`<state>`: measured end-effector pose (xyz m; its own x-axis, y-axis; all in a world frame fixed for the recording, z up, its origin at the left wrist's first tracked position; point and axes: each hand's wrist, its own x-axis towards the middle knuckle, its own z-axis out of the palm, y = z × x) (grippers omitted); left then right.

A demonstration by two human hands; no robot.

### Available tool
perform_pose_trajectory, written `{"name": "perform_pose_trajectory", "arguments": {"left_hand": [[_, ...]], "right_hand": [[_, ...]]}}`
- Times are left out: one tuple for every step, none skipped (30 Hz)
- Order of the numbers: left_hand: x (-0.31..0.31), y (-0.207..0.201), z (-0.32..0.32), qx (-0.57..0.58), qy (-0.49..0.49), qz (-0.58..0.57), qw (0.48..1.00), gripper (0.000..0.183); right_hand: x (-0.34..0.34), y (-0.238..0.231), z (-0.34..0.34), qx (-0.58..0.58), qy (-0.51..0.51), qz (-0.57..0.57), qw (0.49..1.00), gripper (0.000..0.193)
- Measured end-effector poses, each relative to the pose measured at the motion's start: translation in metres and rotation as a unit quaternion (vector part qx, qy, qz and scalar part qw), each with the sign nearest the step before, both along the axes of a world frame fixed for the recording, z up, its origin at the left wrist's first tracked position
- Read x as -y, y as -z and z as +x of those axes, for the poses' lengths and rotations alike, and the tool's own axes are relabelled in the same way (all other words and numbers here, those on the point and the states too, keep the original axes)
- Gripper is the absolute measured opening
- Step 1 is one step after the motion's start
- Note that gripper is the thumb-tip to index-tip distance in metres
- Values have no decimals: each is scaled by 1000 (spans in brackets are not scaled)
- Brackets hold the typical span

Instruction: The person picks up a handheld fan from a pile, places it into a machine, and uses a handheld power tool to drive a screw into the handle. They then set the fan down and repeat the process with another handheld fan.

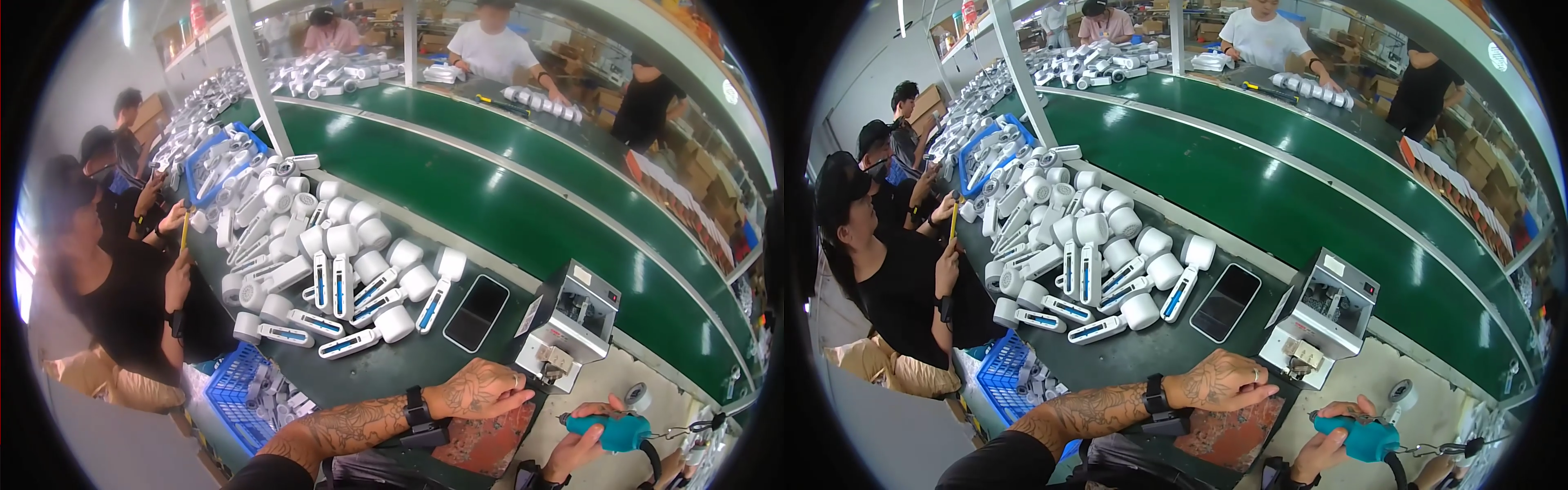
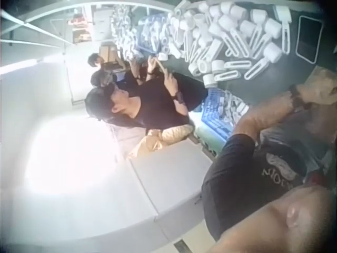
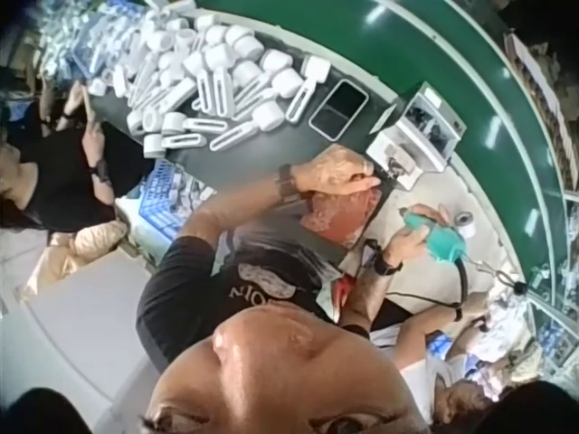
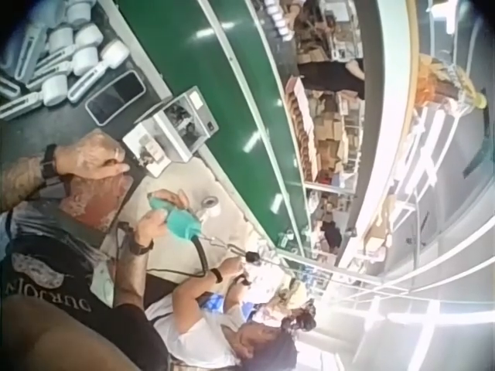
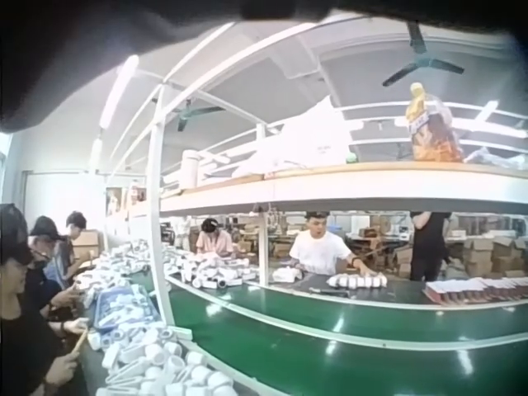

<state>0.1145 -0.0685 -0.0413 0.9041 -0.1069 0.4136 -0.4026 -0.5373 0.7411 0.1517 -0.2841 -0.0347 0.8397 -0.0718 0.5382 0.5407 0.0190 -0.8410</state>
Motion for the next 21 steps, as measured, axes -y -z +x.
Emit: {"name": "perform_pose_trajectory", "arguments": {"left_hand": [[0, -1, 0, 0, 0, 0, 1000, 31], [-1, -2, 0, -5, 3, 0, 1000, 31], [-1, -2, -1, -10, 6, -1, 1000, 30], [0, -1, 0, -10, 5, 0, 1000, 30], [1, 1, 0, 3, 0, -3, 1000, 30], [1, 2, 0, 17, -5, -5, 1000, 31], [1, 2, 1, 17, -4, -6, 1000, 31], [1, 1, 0, 5, 0, 1, 1000, 31], [1, 1, 1, -7, 5, 8, 1000, 31], [1, 2, 1, -6, 5, 8, 1000, 31], [2, 3, 1, 10, -2, -3, 1000, 32], [2, 3, 1, 26, -10, -15, 1000, 33], [2, 4, 1, 25, -10, -15, 1000, 33], [1, 4, 1, 1, -5, -3, 1000, 32], [1, 4, 0, -23, -1, 8, 1000, 32], [1, 5, 1, -23, -1, 8, 1000, 32], [1, 5, 1, -9, -2, 7, 1000, 32], [1, 5, 1, 4, -4, 6, 1000, 32], [1, 4, 1, 5, -4, 6, 1000, 32], [1, 2, 1, -1, -1, 1, 1000, 32], [0, 1, 1, -7, 2, -3, 1000, 31]], "right_hand": [[0, 0, 0, -4, 4, -2, 1000, 68], [1, 0, 1, -5, 4, -2, 1000, 68], [2, 1, 1, 0, 1, -3, 1000, 68], [2, 2, 3, 6, -2, -4, 1000, 68], [1, 1, 2, 6, -2, -4, 1000, 68], [-1, 0, 1, 0, 2, 1, 1000, 68], [0, -1, 0, -6, 9, 5, 1000, 68], [1, 0, 1, -5, 10, 5, 1000, 68], [2, 0, 1, -4, 13, 0, 1000, 68], [3, 1, 2, -2, 15, -4, 1000, 68], [2, 0, 2, -1, 16, -3, 1000, 68], [1, 0, 2, 0, 20, -6, 1000, 67], [1, -1, 2, 0, 25, -9, 1000, 67], [0, -2, 1, 0, 26, -9, 1000, 67], [-2, -4, 0, -3, 28, -8, 1000, 67], [-3, -5, 0, -4, 29, -7, 1000, 67], [-3, -5, 0, -4, 29, -7, 1000, 67], [-2, -5, 1, -5, 30, -5, 1000, 66], [-2, -4, 1, -6, 32, -4, 999, 66], [-2, -3, 2, -6, 32, -4, 999, 66], [-2, -3, 2, -7, 34, -4, 999, 66]]}}
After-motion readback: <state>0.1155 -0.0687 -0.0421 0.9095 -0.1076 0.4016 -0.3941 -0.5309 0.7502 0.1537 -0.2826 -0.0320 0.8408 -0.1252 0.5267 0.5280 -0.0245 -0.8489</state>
